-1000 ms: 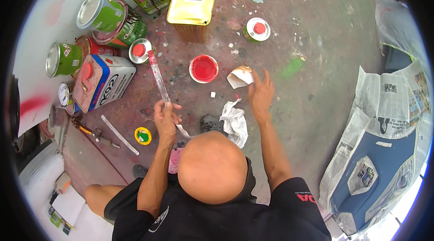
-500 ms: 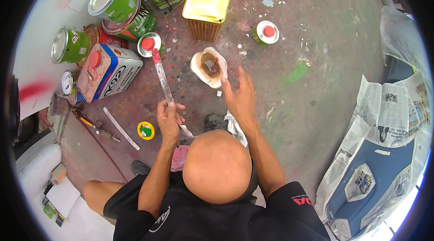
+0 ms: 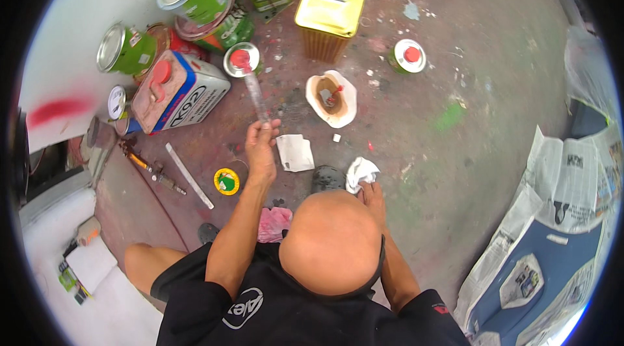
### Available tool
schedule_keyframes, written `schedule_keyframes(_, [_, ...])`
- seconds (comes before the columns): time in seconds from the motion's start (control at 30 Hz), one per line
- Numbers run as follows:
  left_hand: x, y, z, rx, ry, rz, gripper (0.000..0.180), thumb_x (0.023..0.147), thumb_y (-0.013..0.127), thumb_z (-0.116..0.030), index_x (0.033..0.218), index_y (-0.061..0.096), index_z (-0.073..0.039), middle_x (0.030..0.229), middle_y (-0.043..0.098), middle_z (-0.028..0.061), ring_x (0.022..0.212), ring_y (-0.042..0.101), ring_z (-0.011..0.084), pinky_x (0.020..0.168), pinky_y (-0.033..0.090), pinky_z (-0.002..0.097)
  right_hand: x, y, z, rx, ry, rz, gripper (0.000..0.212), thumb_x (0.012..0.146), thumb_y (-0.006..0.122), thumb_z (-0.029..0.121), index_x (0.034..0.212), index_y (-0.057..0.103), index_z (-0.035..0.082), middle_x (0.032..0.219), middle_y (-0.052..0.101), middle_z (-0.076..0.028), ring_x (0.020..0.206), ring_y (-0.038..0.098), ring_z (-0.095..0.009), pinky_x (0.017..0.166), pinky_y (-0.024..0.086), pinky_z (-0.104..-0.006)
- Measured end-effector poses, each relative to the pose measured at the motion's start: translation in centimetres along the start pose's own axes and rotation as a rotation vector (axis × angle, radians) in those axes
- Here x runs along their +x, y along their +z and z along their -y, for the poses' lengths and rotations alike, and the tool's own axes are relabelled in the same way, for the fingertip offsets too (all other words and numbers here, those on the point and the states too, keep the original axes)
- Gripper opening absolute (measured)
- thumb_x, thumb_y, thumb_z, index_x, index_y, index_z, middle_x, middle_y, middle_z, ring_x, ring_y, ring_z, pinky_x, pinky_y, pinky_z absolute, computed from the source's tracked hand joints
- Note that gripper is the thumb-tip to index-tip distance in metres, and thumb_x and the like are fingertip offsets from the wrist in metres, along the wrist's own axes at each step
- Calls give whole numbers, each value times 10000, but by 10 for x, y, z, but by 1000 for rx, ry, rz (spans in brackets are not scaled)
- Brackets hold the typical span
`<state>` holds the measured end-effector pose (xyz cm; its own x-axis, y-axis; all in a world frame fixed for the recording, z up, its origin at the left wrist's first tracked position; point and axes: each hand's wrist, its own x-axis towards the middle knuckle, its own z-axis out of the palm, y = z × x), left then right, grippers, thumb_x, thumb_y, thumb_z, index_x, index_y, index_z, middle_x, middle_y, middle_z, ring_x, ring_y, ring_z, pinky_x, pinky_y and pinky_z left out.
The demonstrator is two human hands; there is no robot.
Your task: The person wipes a newspaper-covered car part with a cloth, then sits on the floor to open and handle multiple paint cans, mixing red paint into a container and cleaning a paintbrush with a cloth.
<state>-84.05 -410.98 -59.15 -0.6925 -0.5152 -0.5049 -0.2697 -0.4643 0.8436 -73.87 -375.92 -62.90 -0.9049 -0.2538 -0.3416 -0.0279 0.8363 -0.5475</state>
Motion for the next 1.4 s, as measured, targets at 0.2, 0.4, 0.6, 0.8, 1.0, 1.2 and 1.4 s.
schedule_keyframes(0.2, [-13, -25, -34, -105, -29, 182, 313, 1153, 672, -284, 1417, 604, -130, 1224, 774, 103, 952, 745, 173, 873, 591, 344, 34, -50, 30, 719, 464, -315, 227, 1084, 667, 154, 1241, 707, -5, 1066, 767, -101, 897, 714, -215, 796, 547, -382])
schedule_keyframes(0.4, [-29, -32, -56, -164, -109, 264, 290, 1123, 632, -143, 1406, 582, -113, 1160, 761, 107, 894, 719, 193, 859, 592, 354, 80, -103, 4, 1159, 655, -495, 458, 1087, 715, 271, 1429, 612, -15, 1223, 735, -118, 1004, 713, -201, 942, 585, -362])
schedule_keyframes(0.6, [-26, -18, -61, -50, -131, 160, 215, 1052, 613, -87, 1265, 584, -73, 1063, 732, 124, 811, 640, 162, 733, 529, 308, 100, -86, -7, 8, 282, -606, 1062, 935, 858, 552, 1699, 375, -5, 1749, 275, -370, 1590, 354, -533, 1282, 361, -602])
schedule_keyframes(0.8, [-18, -30, -82, 19, 30, 201, 174, 1047, 565, -84, 1221, 558, -77, 865, 616, 38, 703, 531, 113, 658, 461, 304, 122, -56, -7, -469, 68, -210, 980, 864, 902, 577, 1620, 545, 67, 1724, 355, -336, 1549, 419, -526, 1244, 391, -628])
schedule_keyframes(1.0, [-21, -58, -138, 190, 64, 191, 196, 1136, 602, -212, 1264, 635, -67, 819, 597, -2, 682, 500, 81, 659, 453, 268, 96, -54, 82, -127, -418, -163, 554, 844, 951, 339, 1288, 747, 79, 1361, 733, -184, 1257, 684, -395, 1060, 534, -515])
schedule_keyframes(1.2, [-37, -50, -151, 278, 57, 217, 257, 1170, 589, -264, 1294, 669, -54, 849, 649, 9, 693, 549, 86, 668, 460, 246, 88, 70, 189, 59, -1310, 790, 724, 807, 922, 339, 1485, 698, 220, 1415, 718, -107, 1185, 720, -351, 1017, 555, -500])
schedule_keyframes(1.4, [-69, -48, -147, 131, 18, 161, 273, 1184, 579, -277, 1276, 663, -34, 877, 701, 29, 675, 567, 72, 636, 467, 245, 61, 147, 238, -93, -1551, 981, 702, 786, 949, 395, 1406, 722, 156, 1440, 664, -154, 1392, 597, -376, 1111, 509, -532])
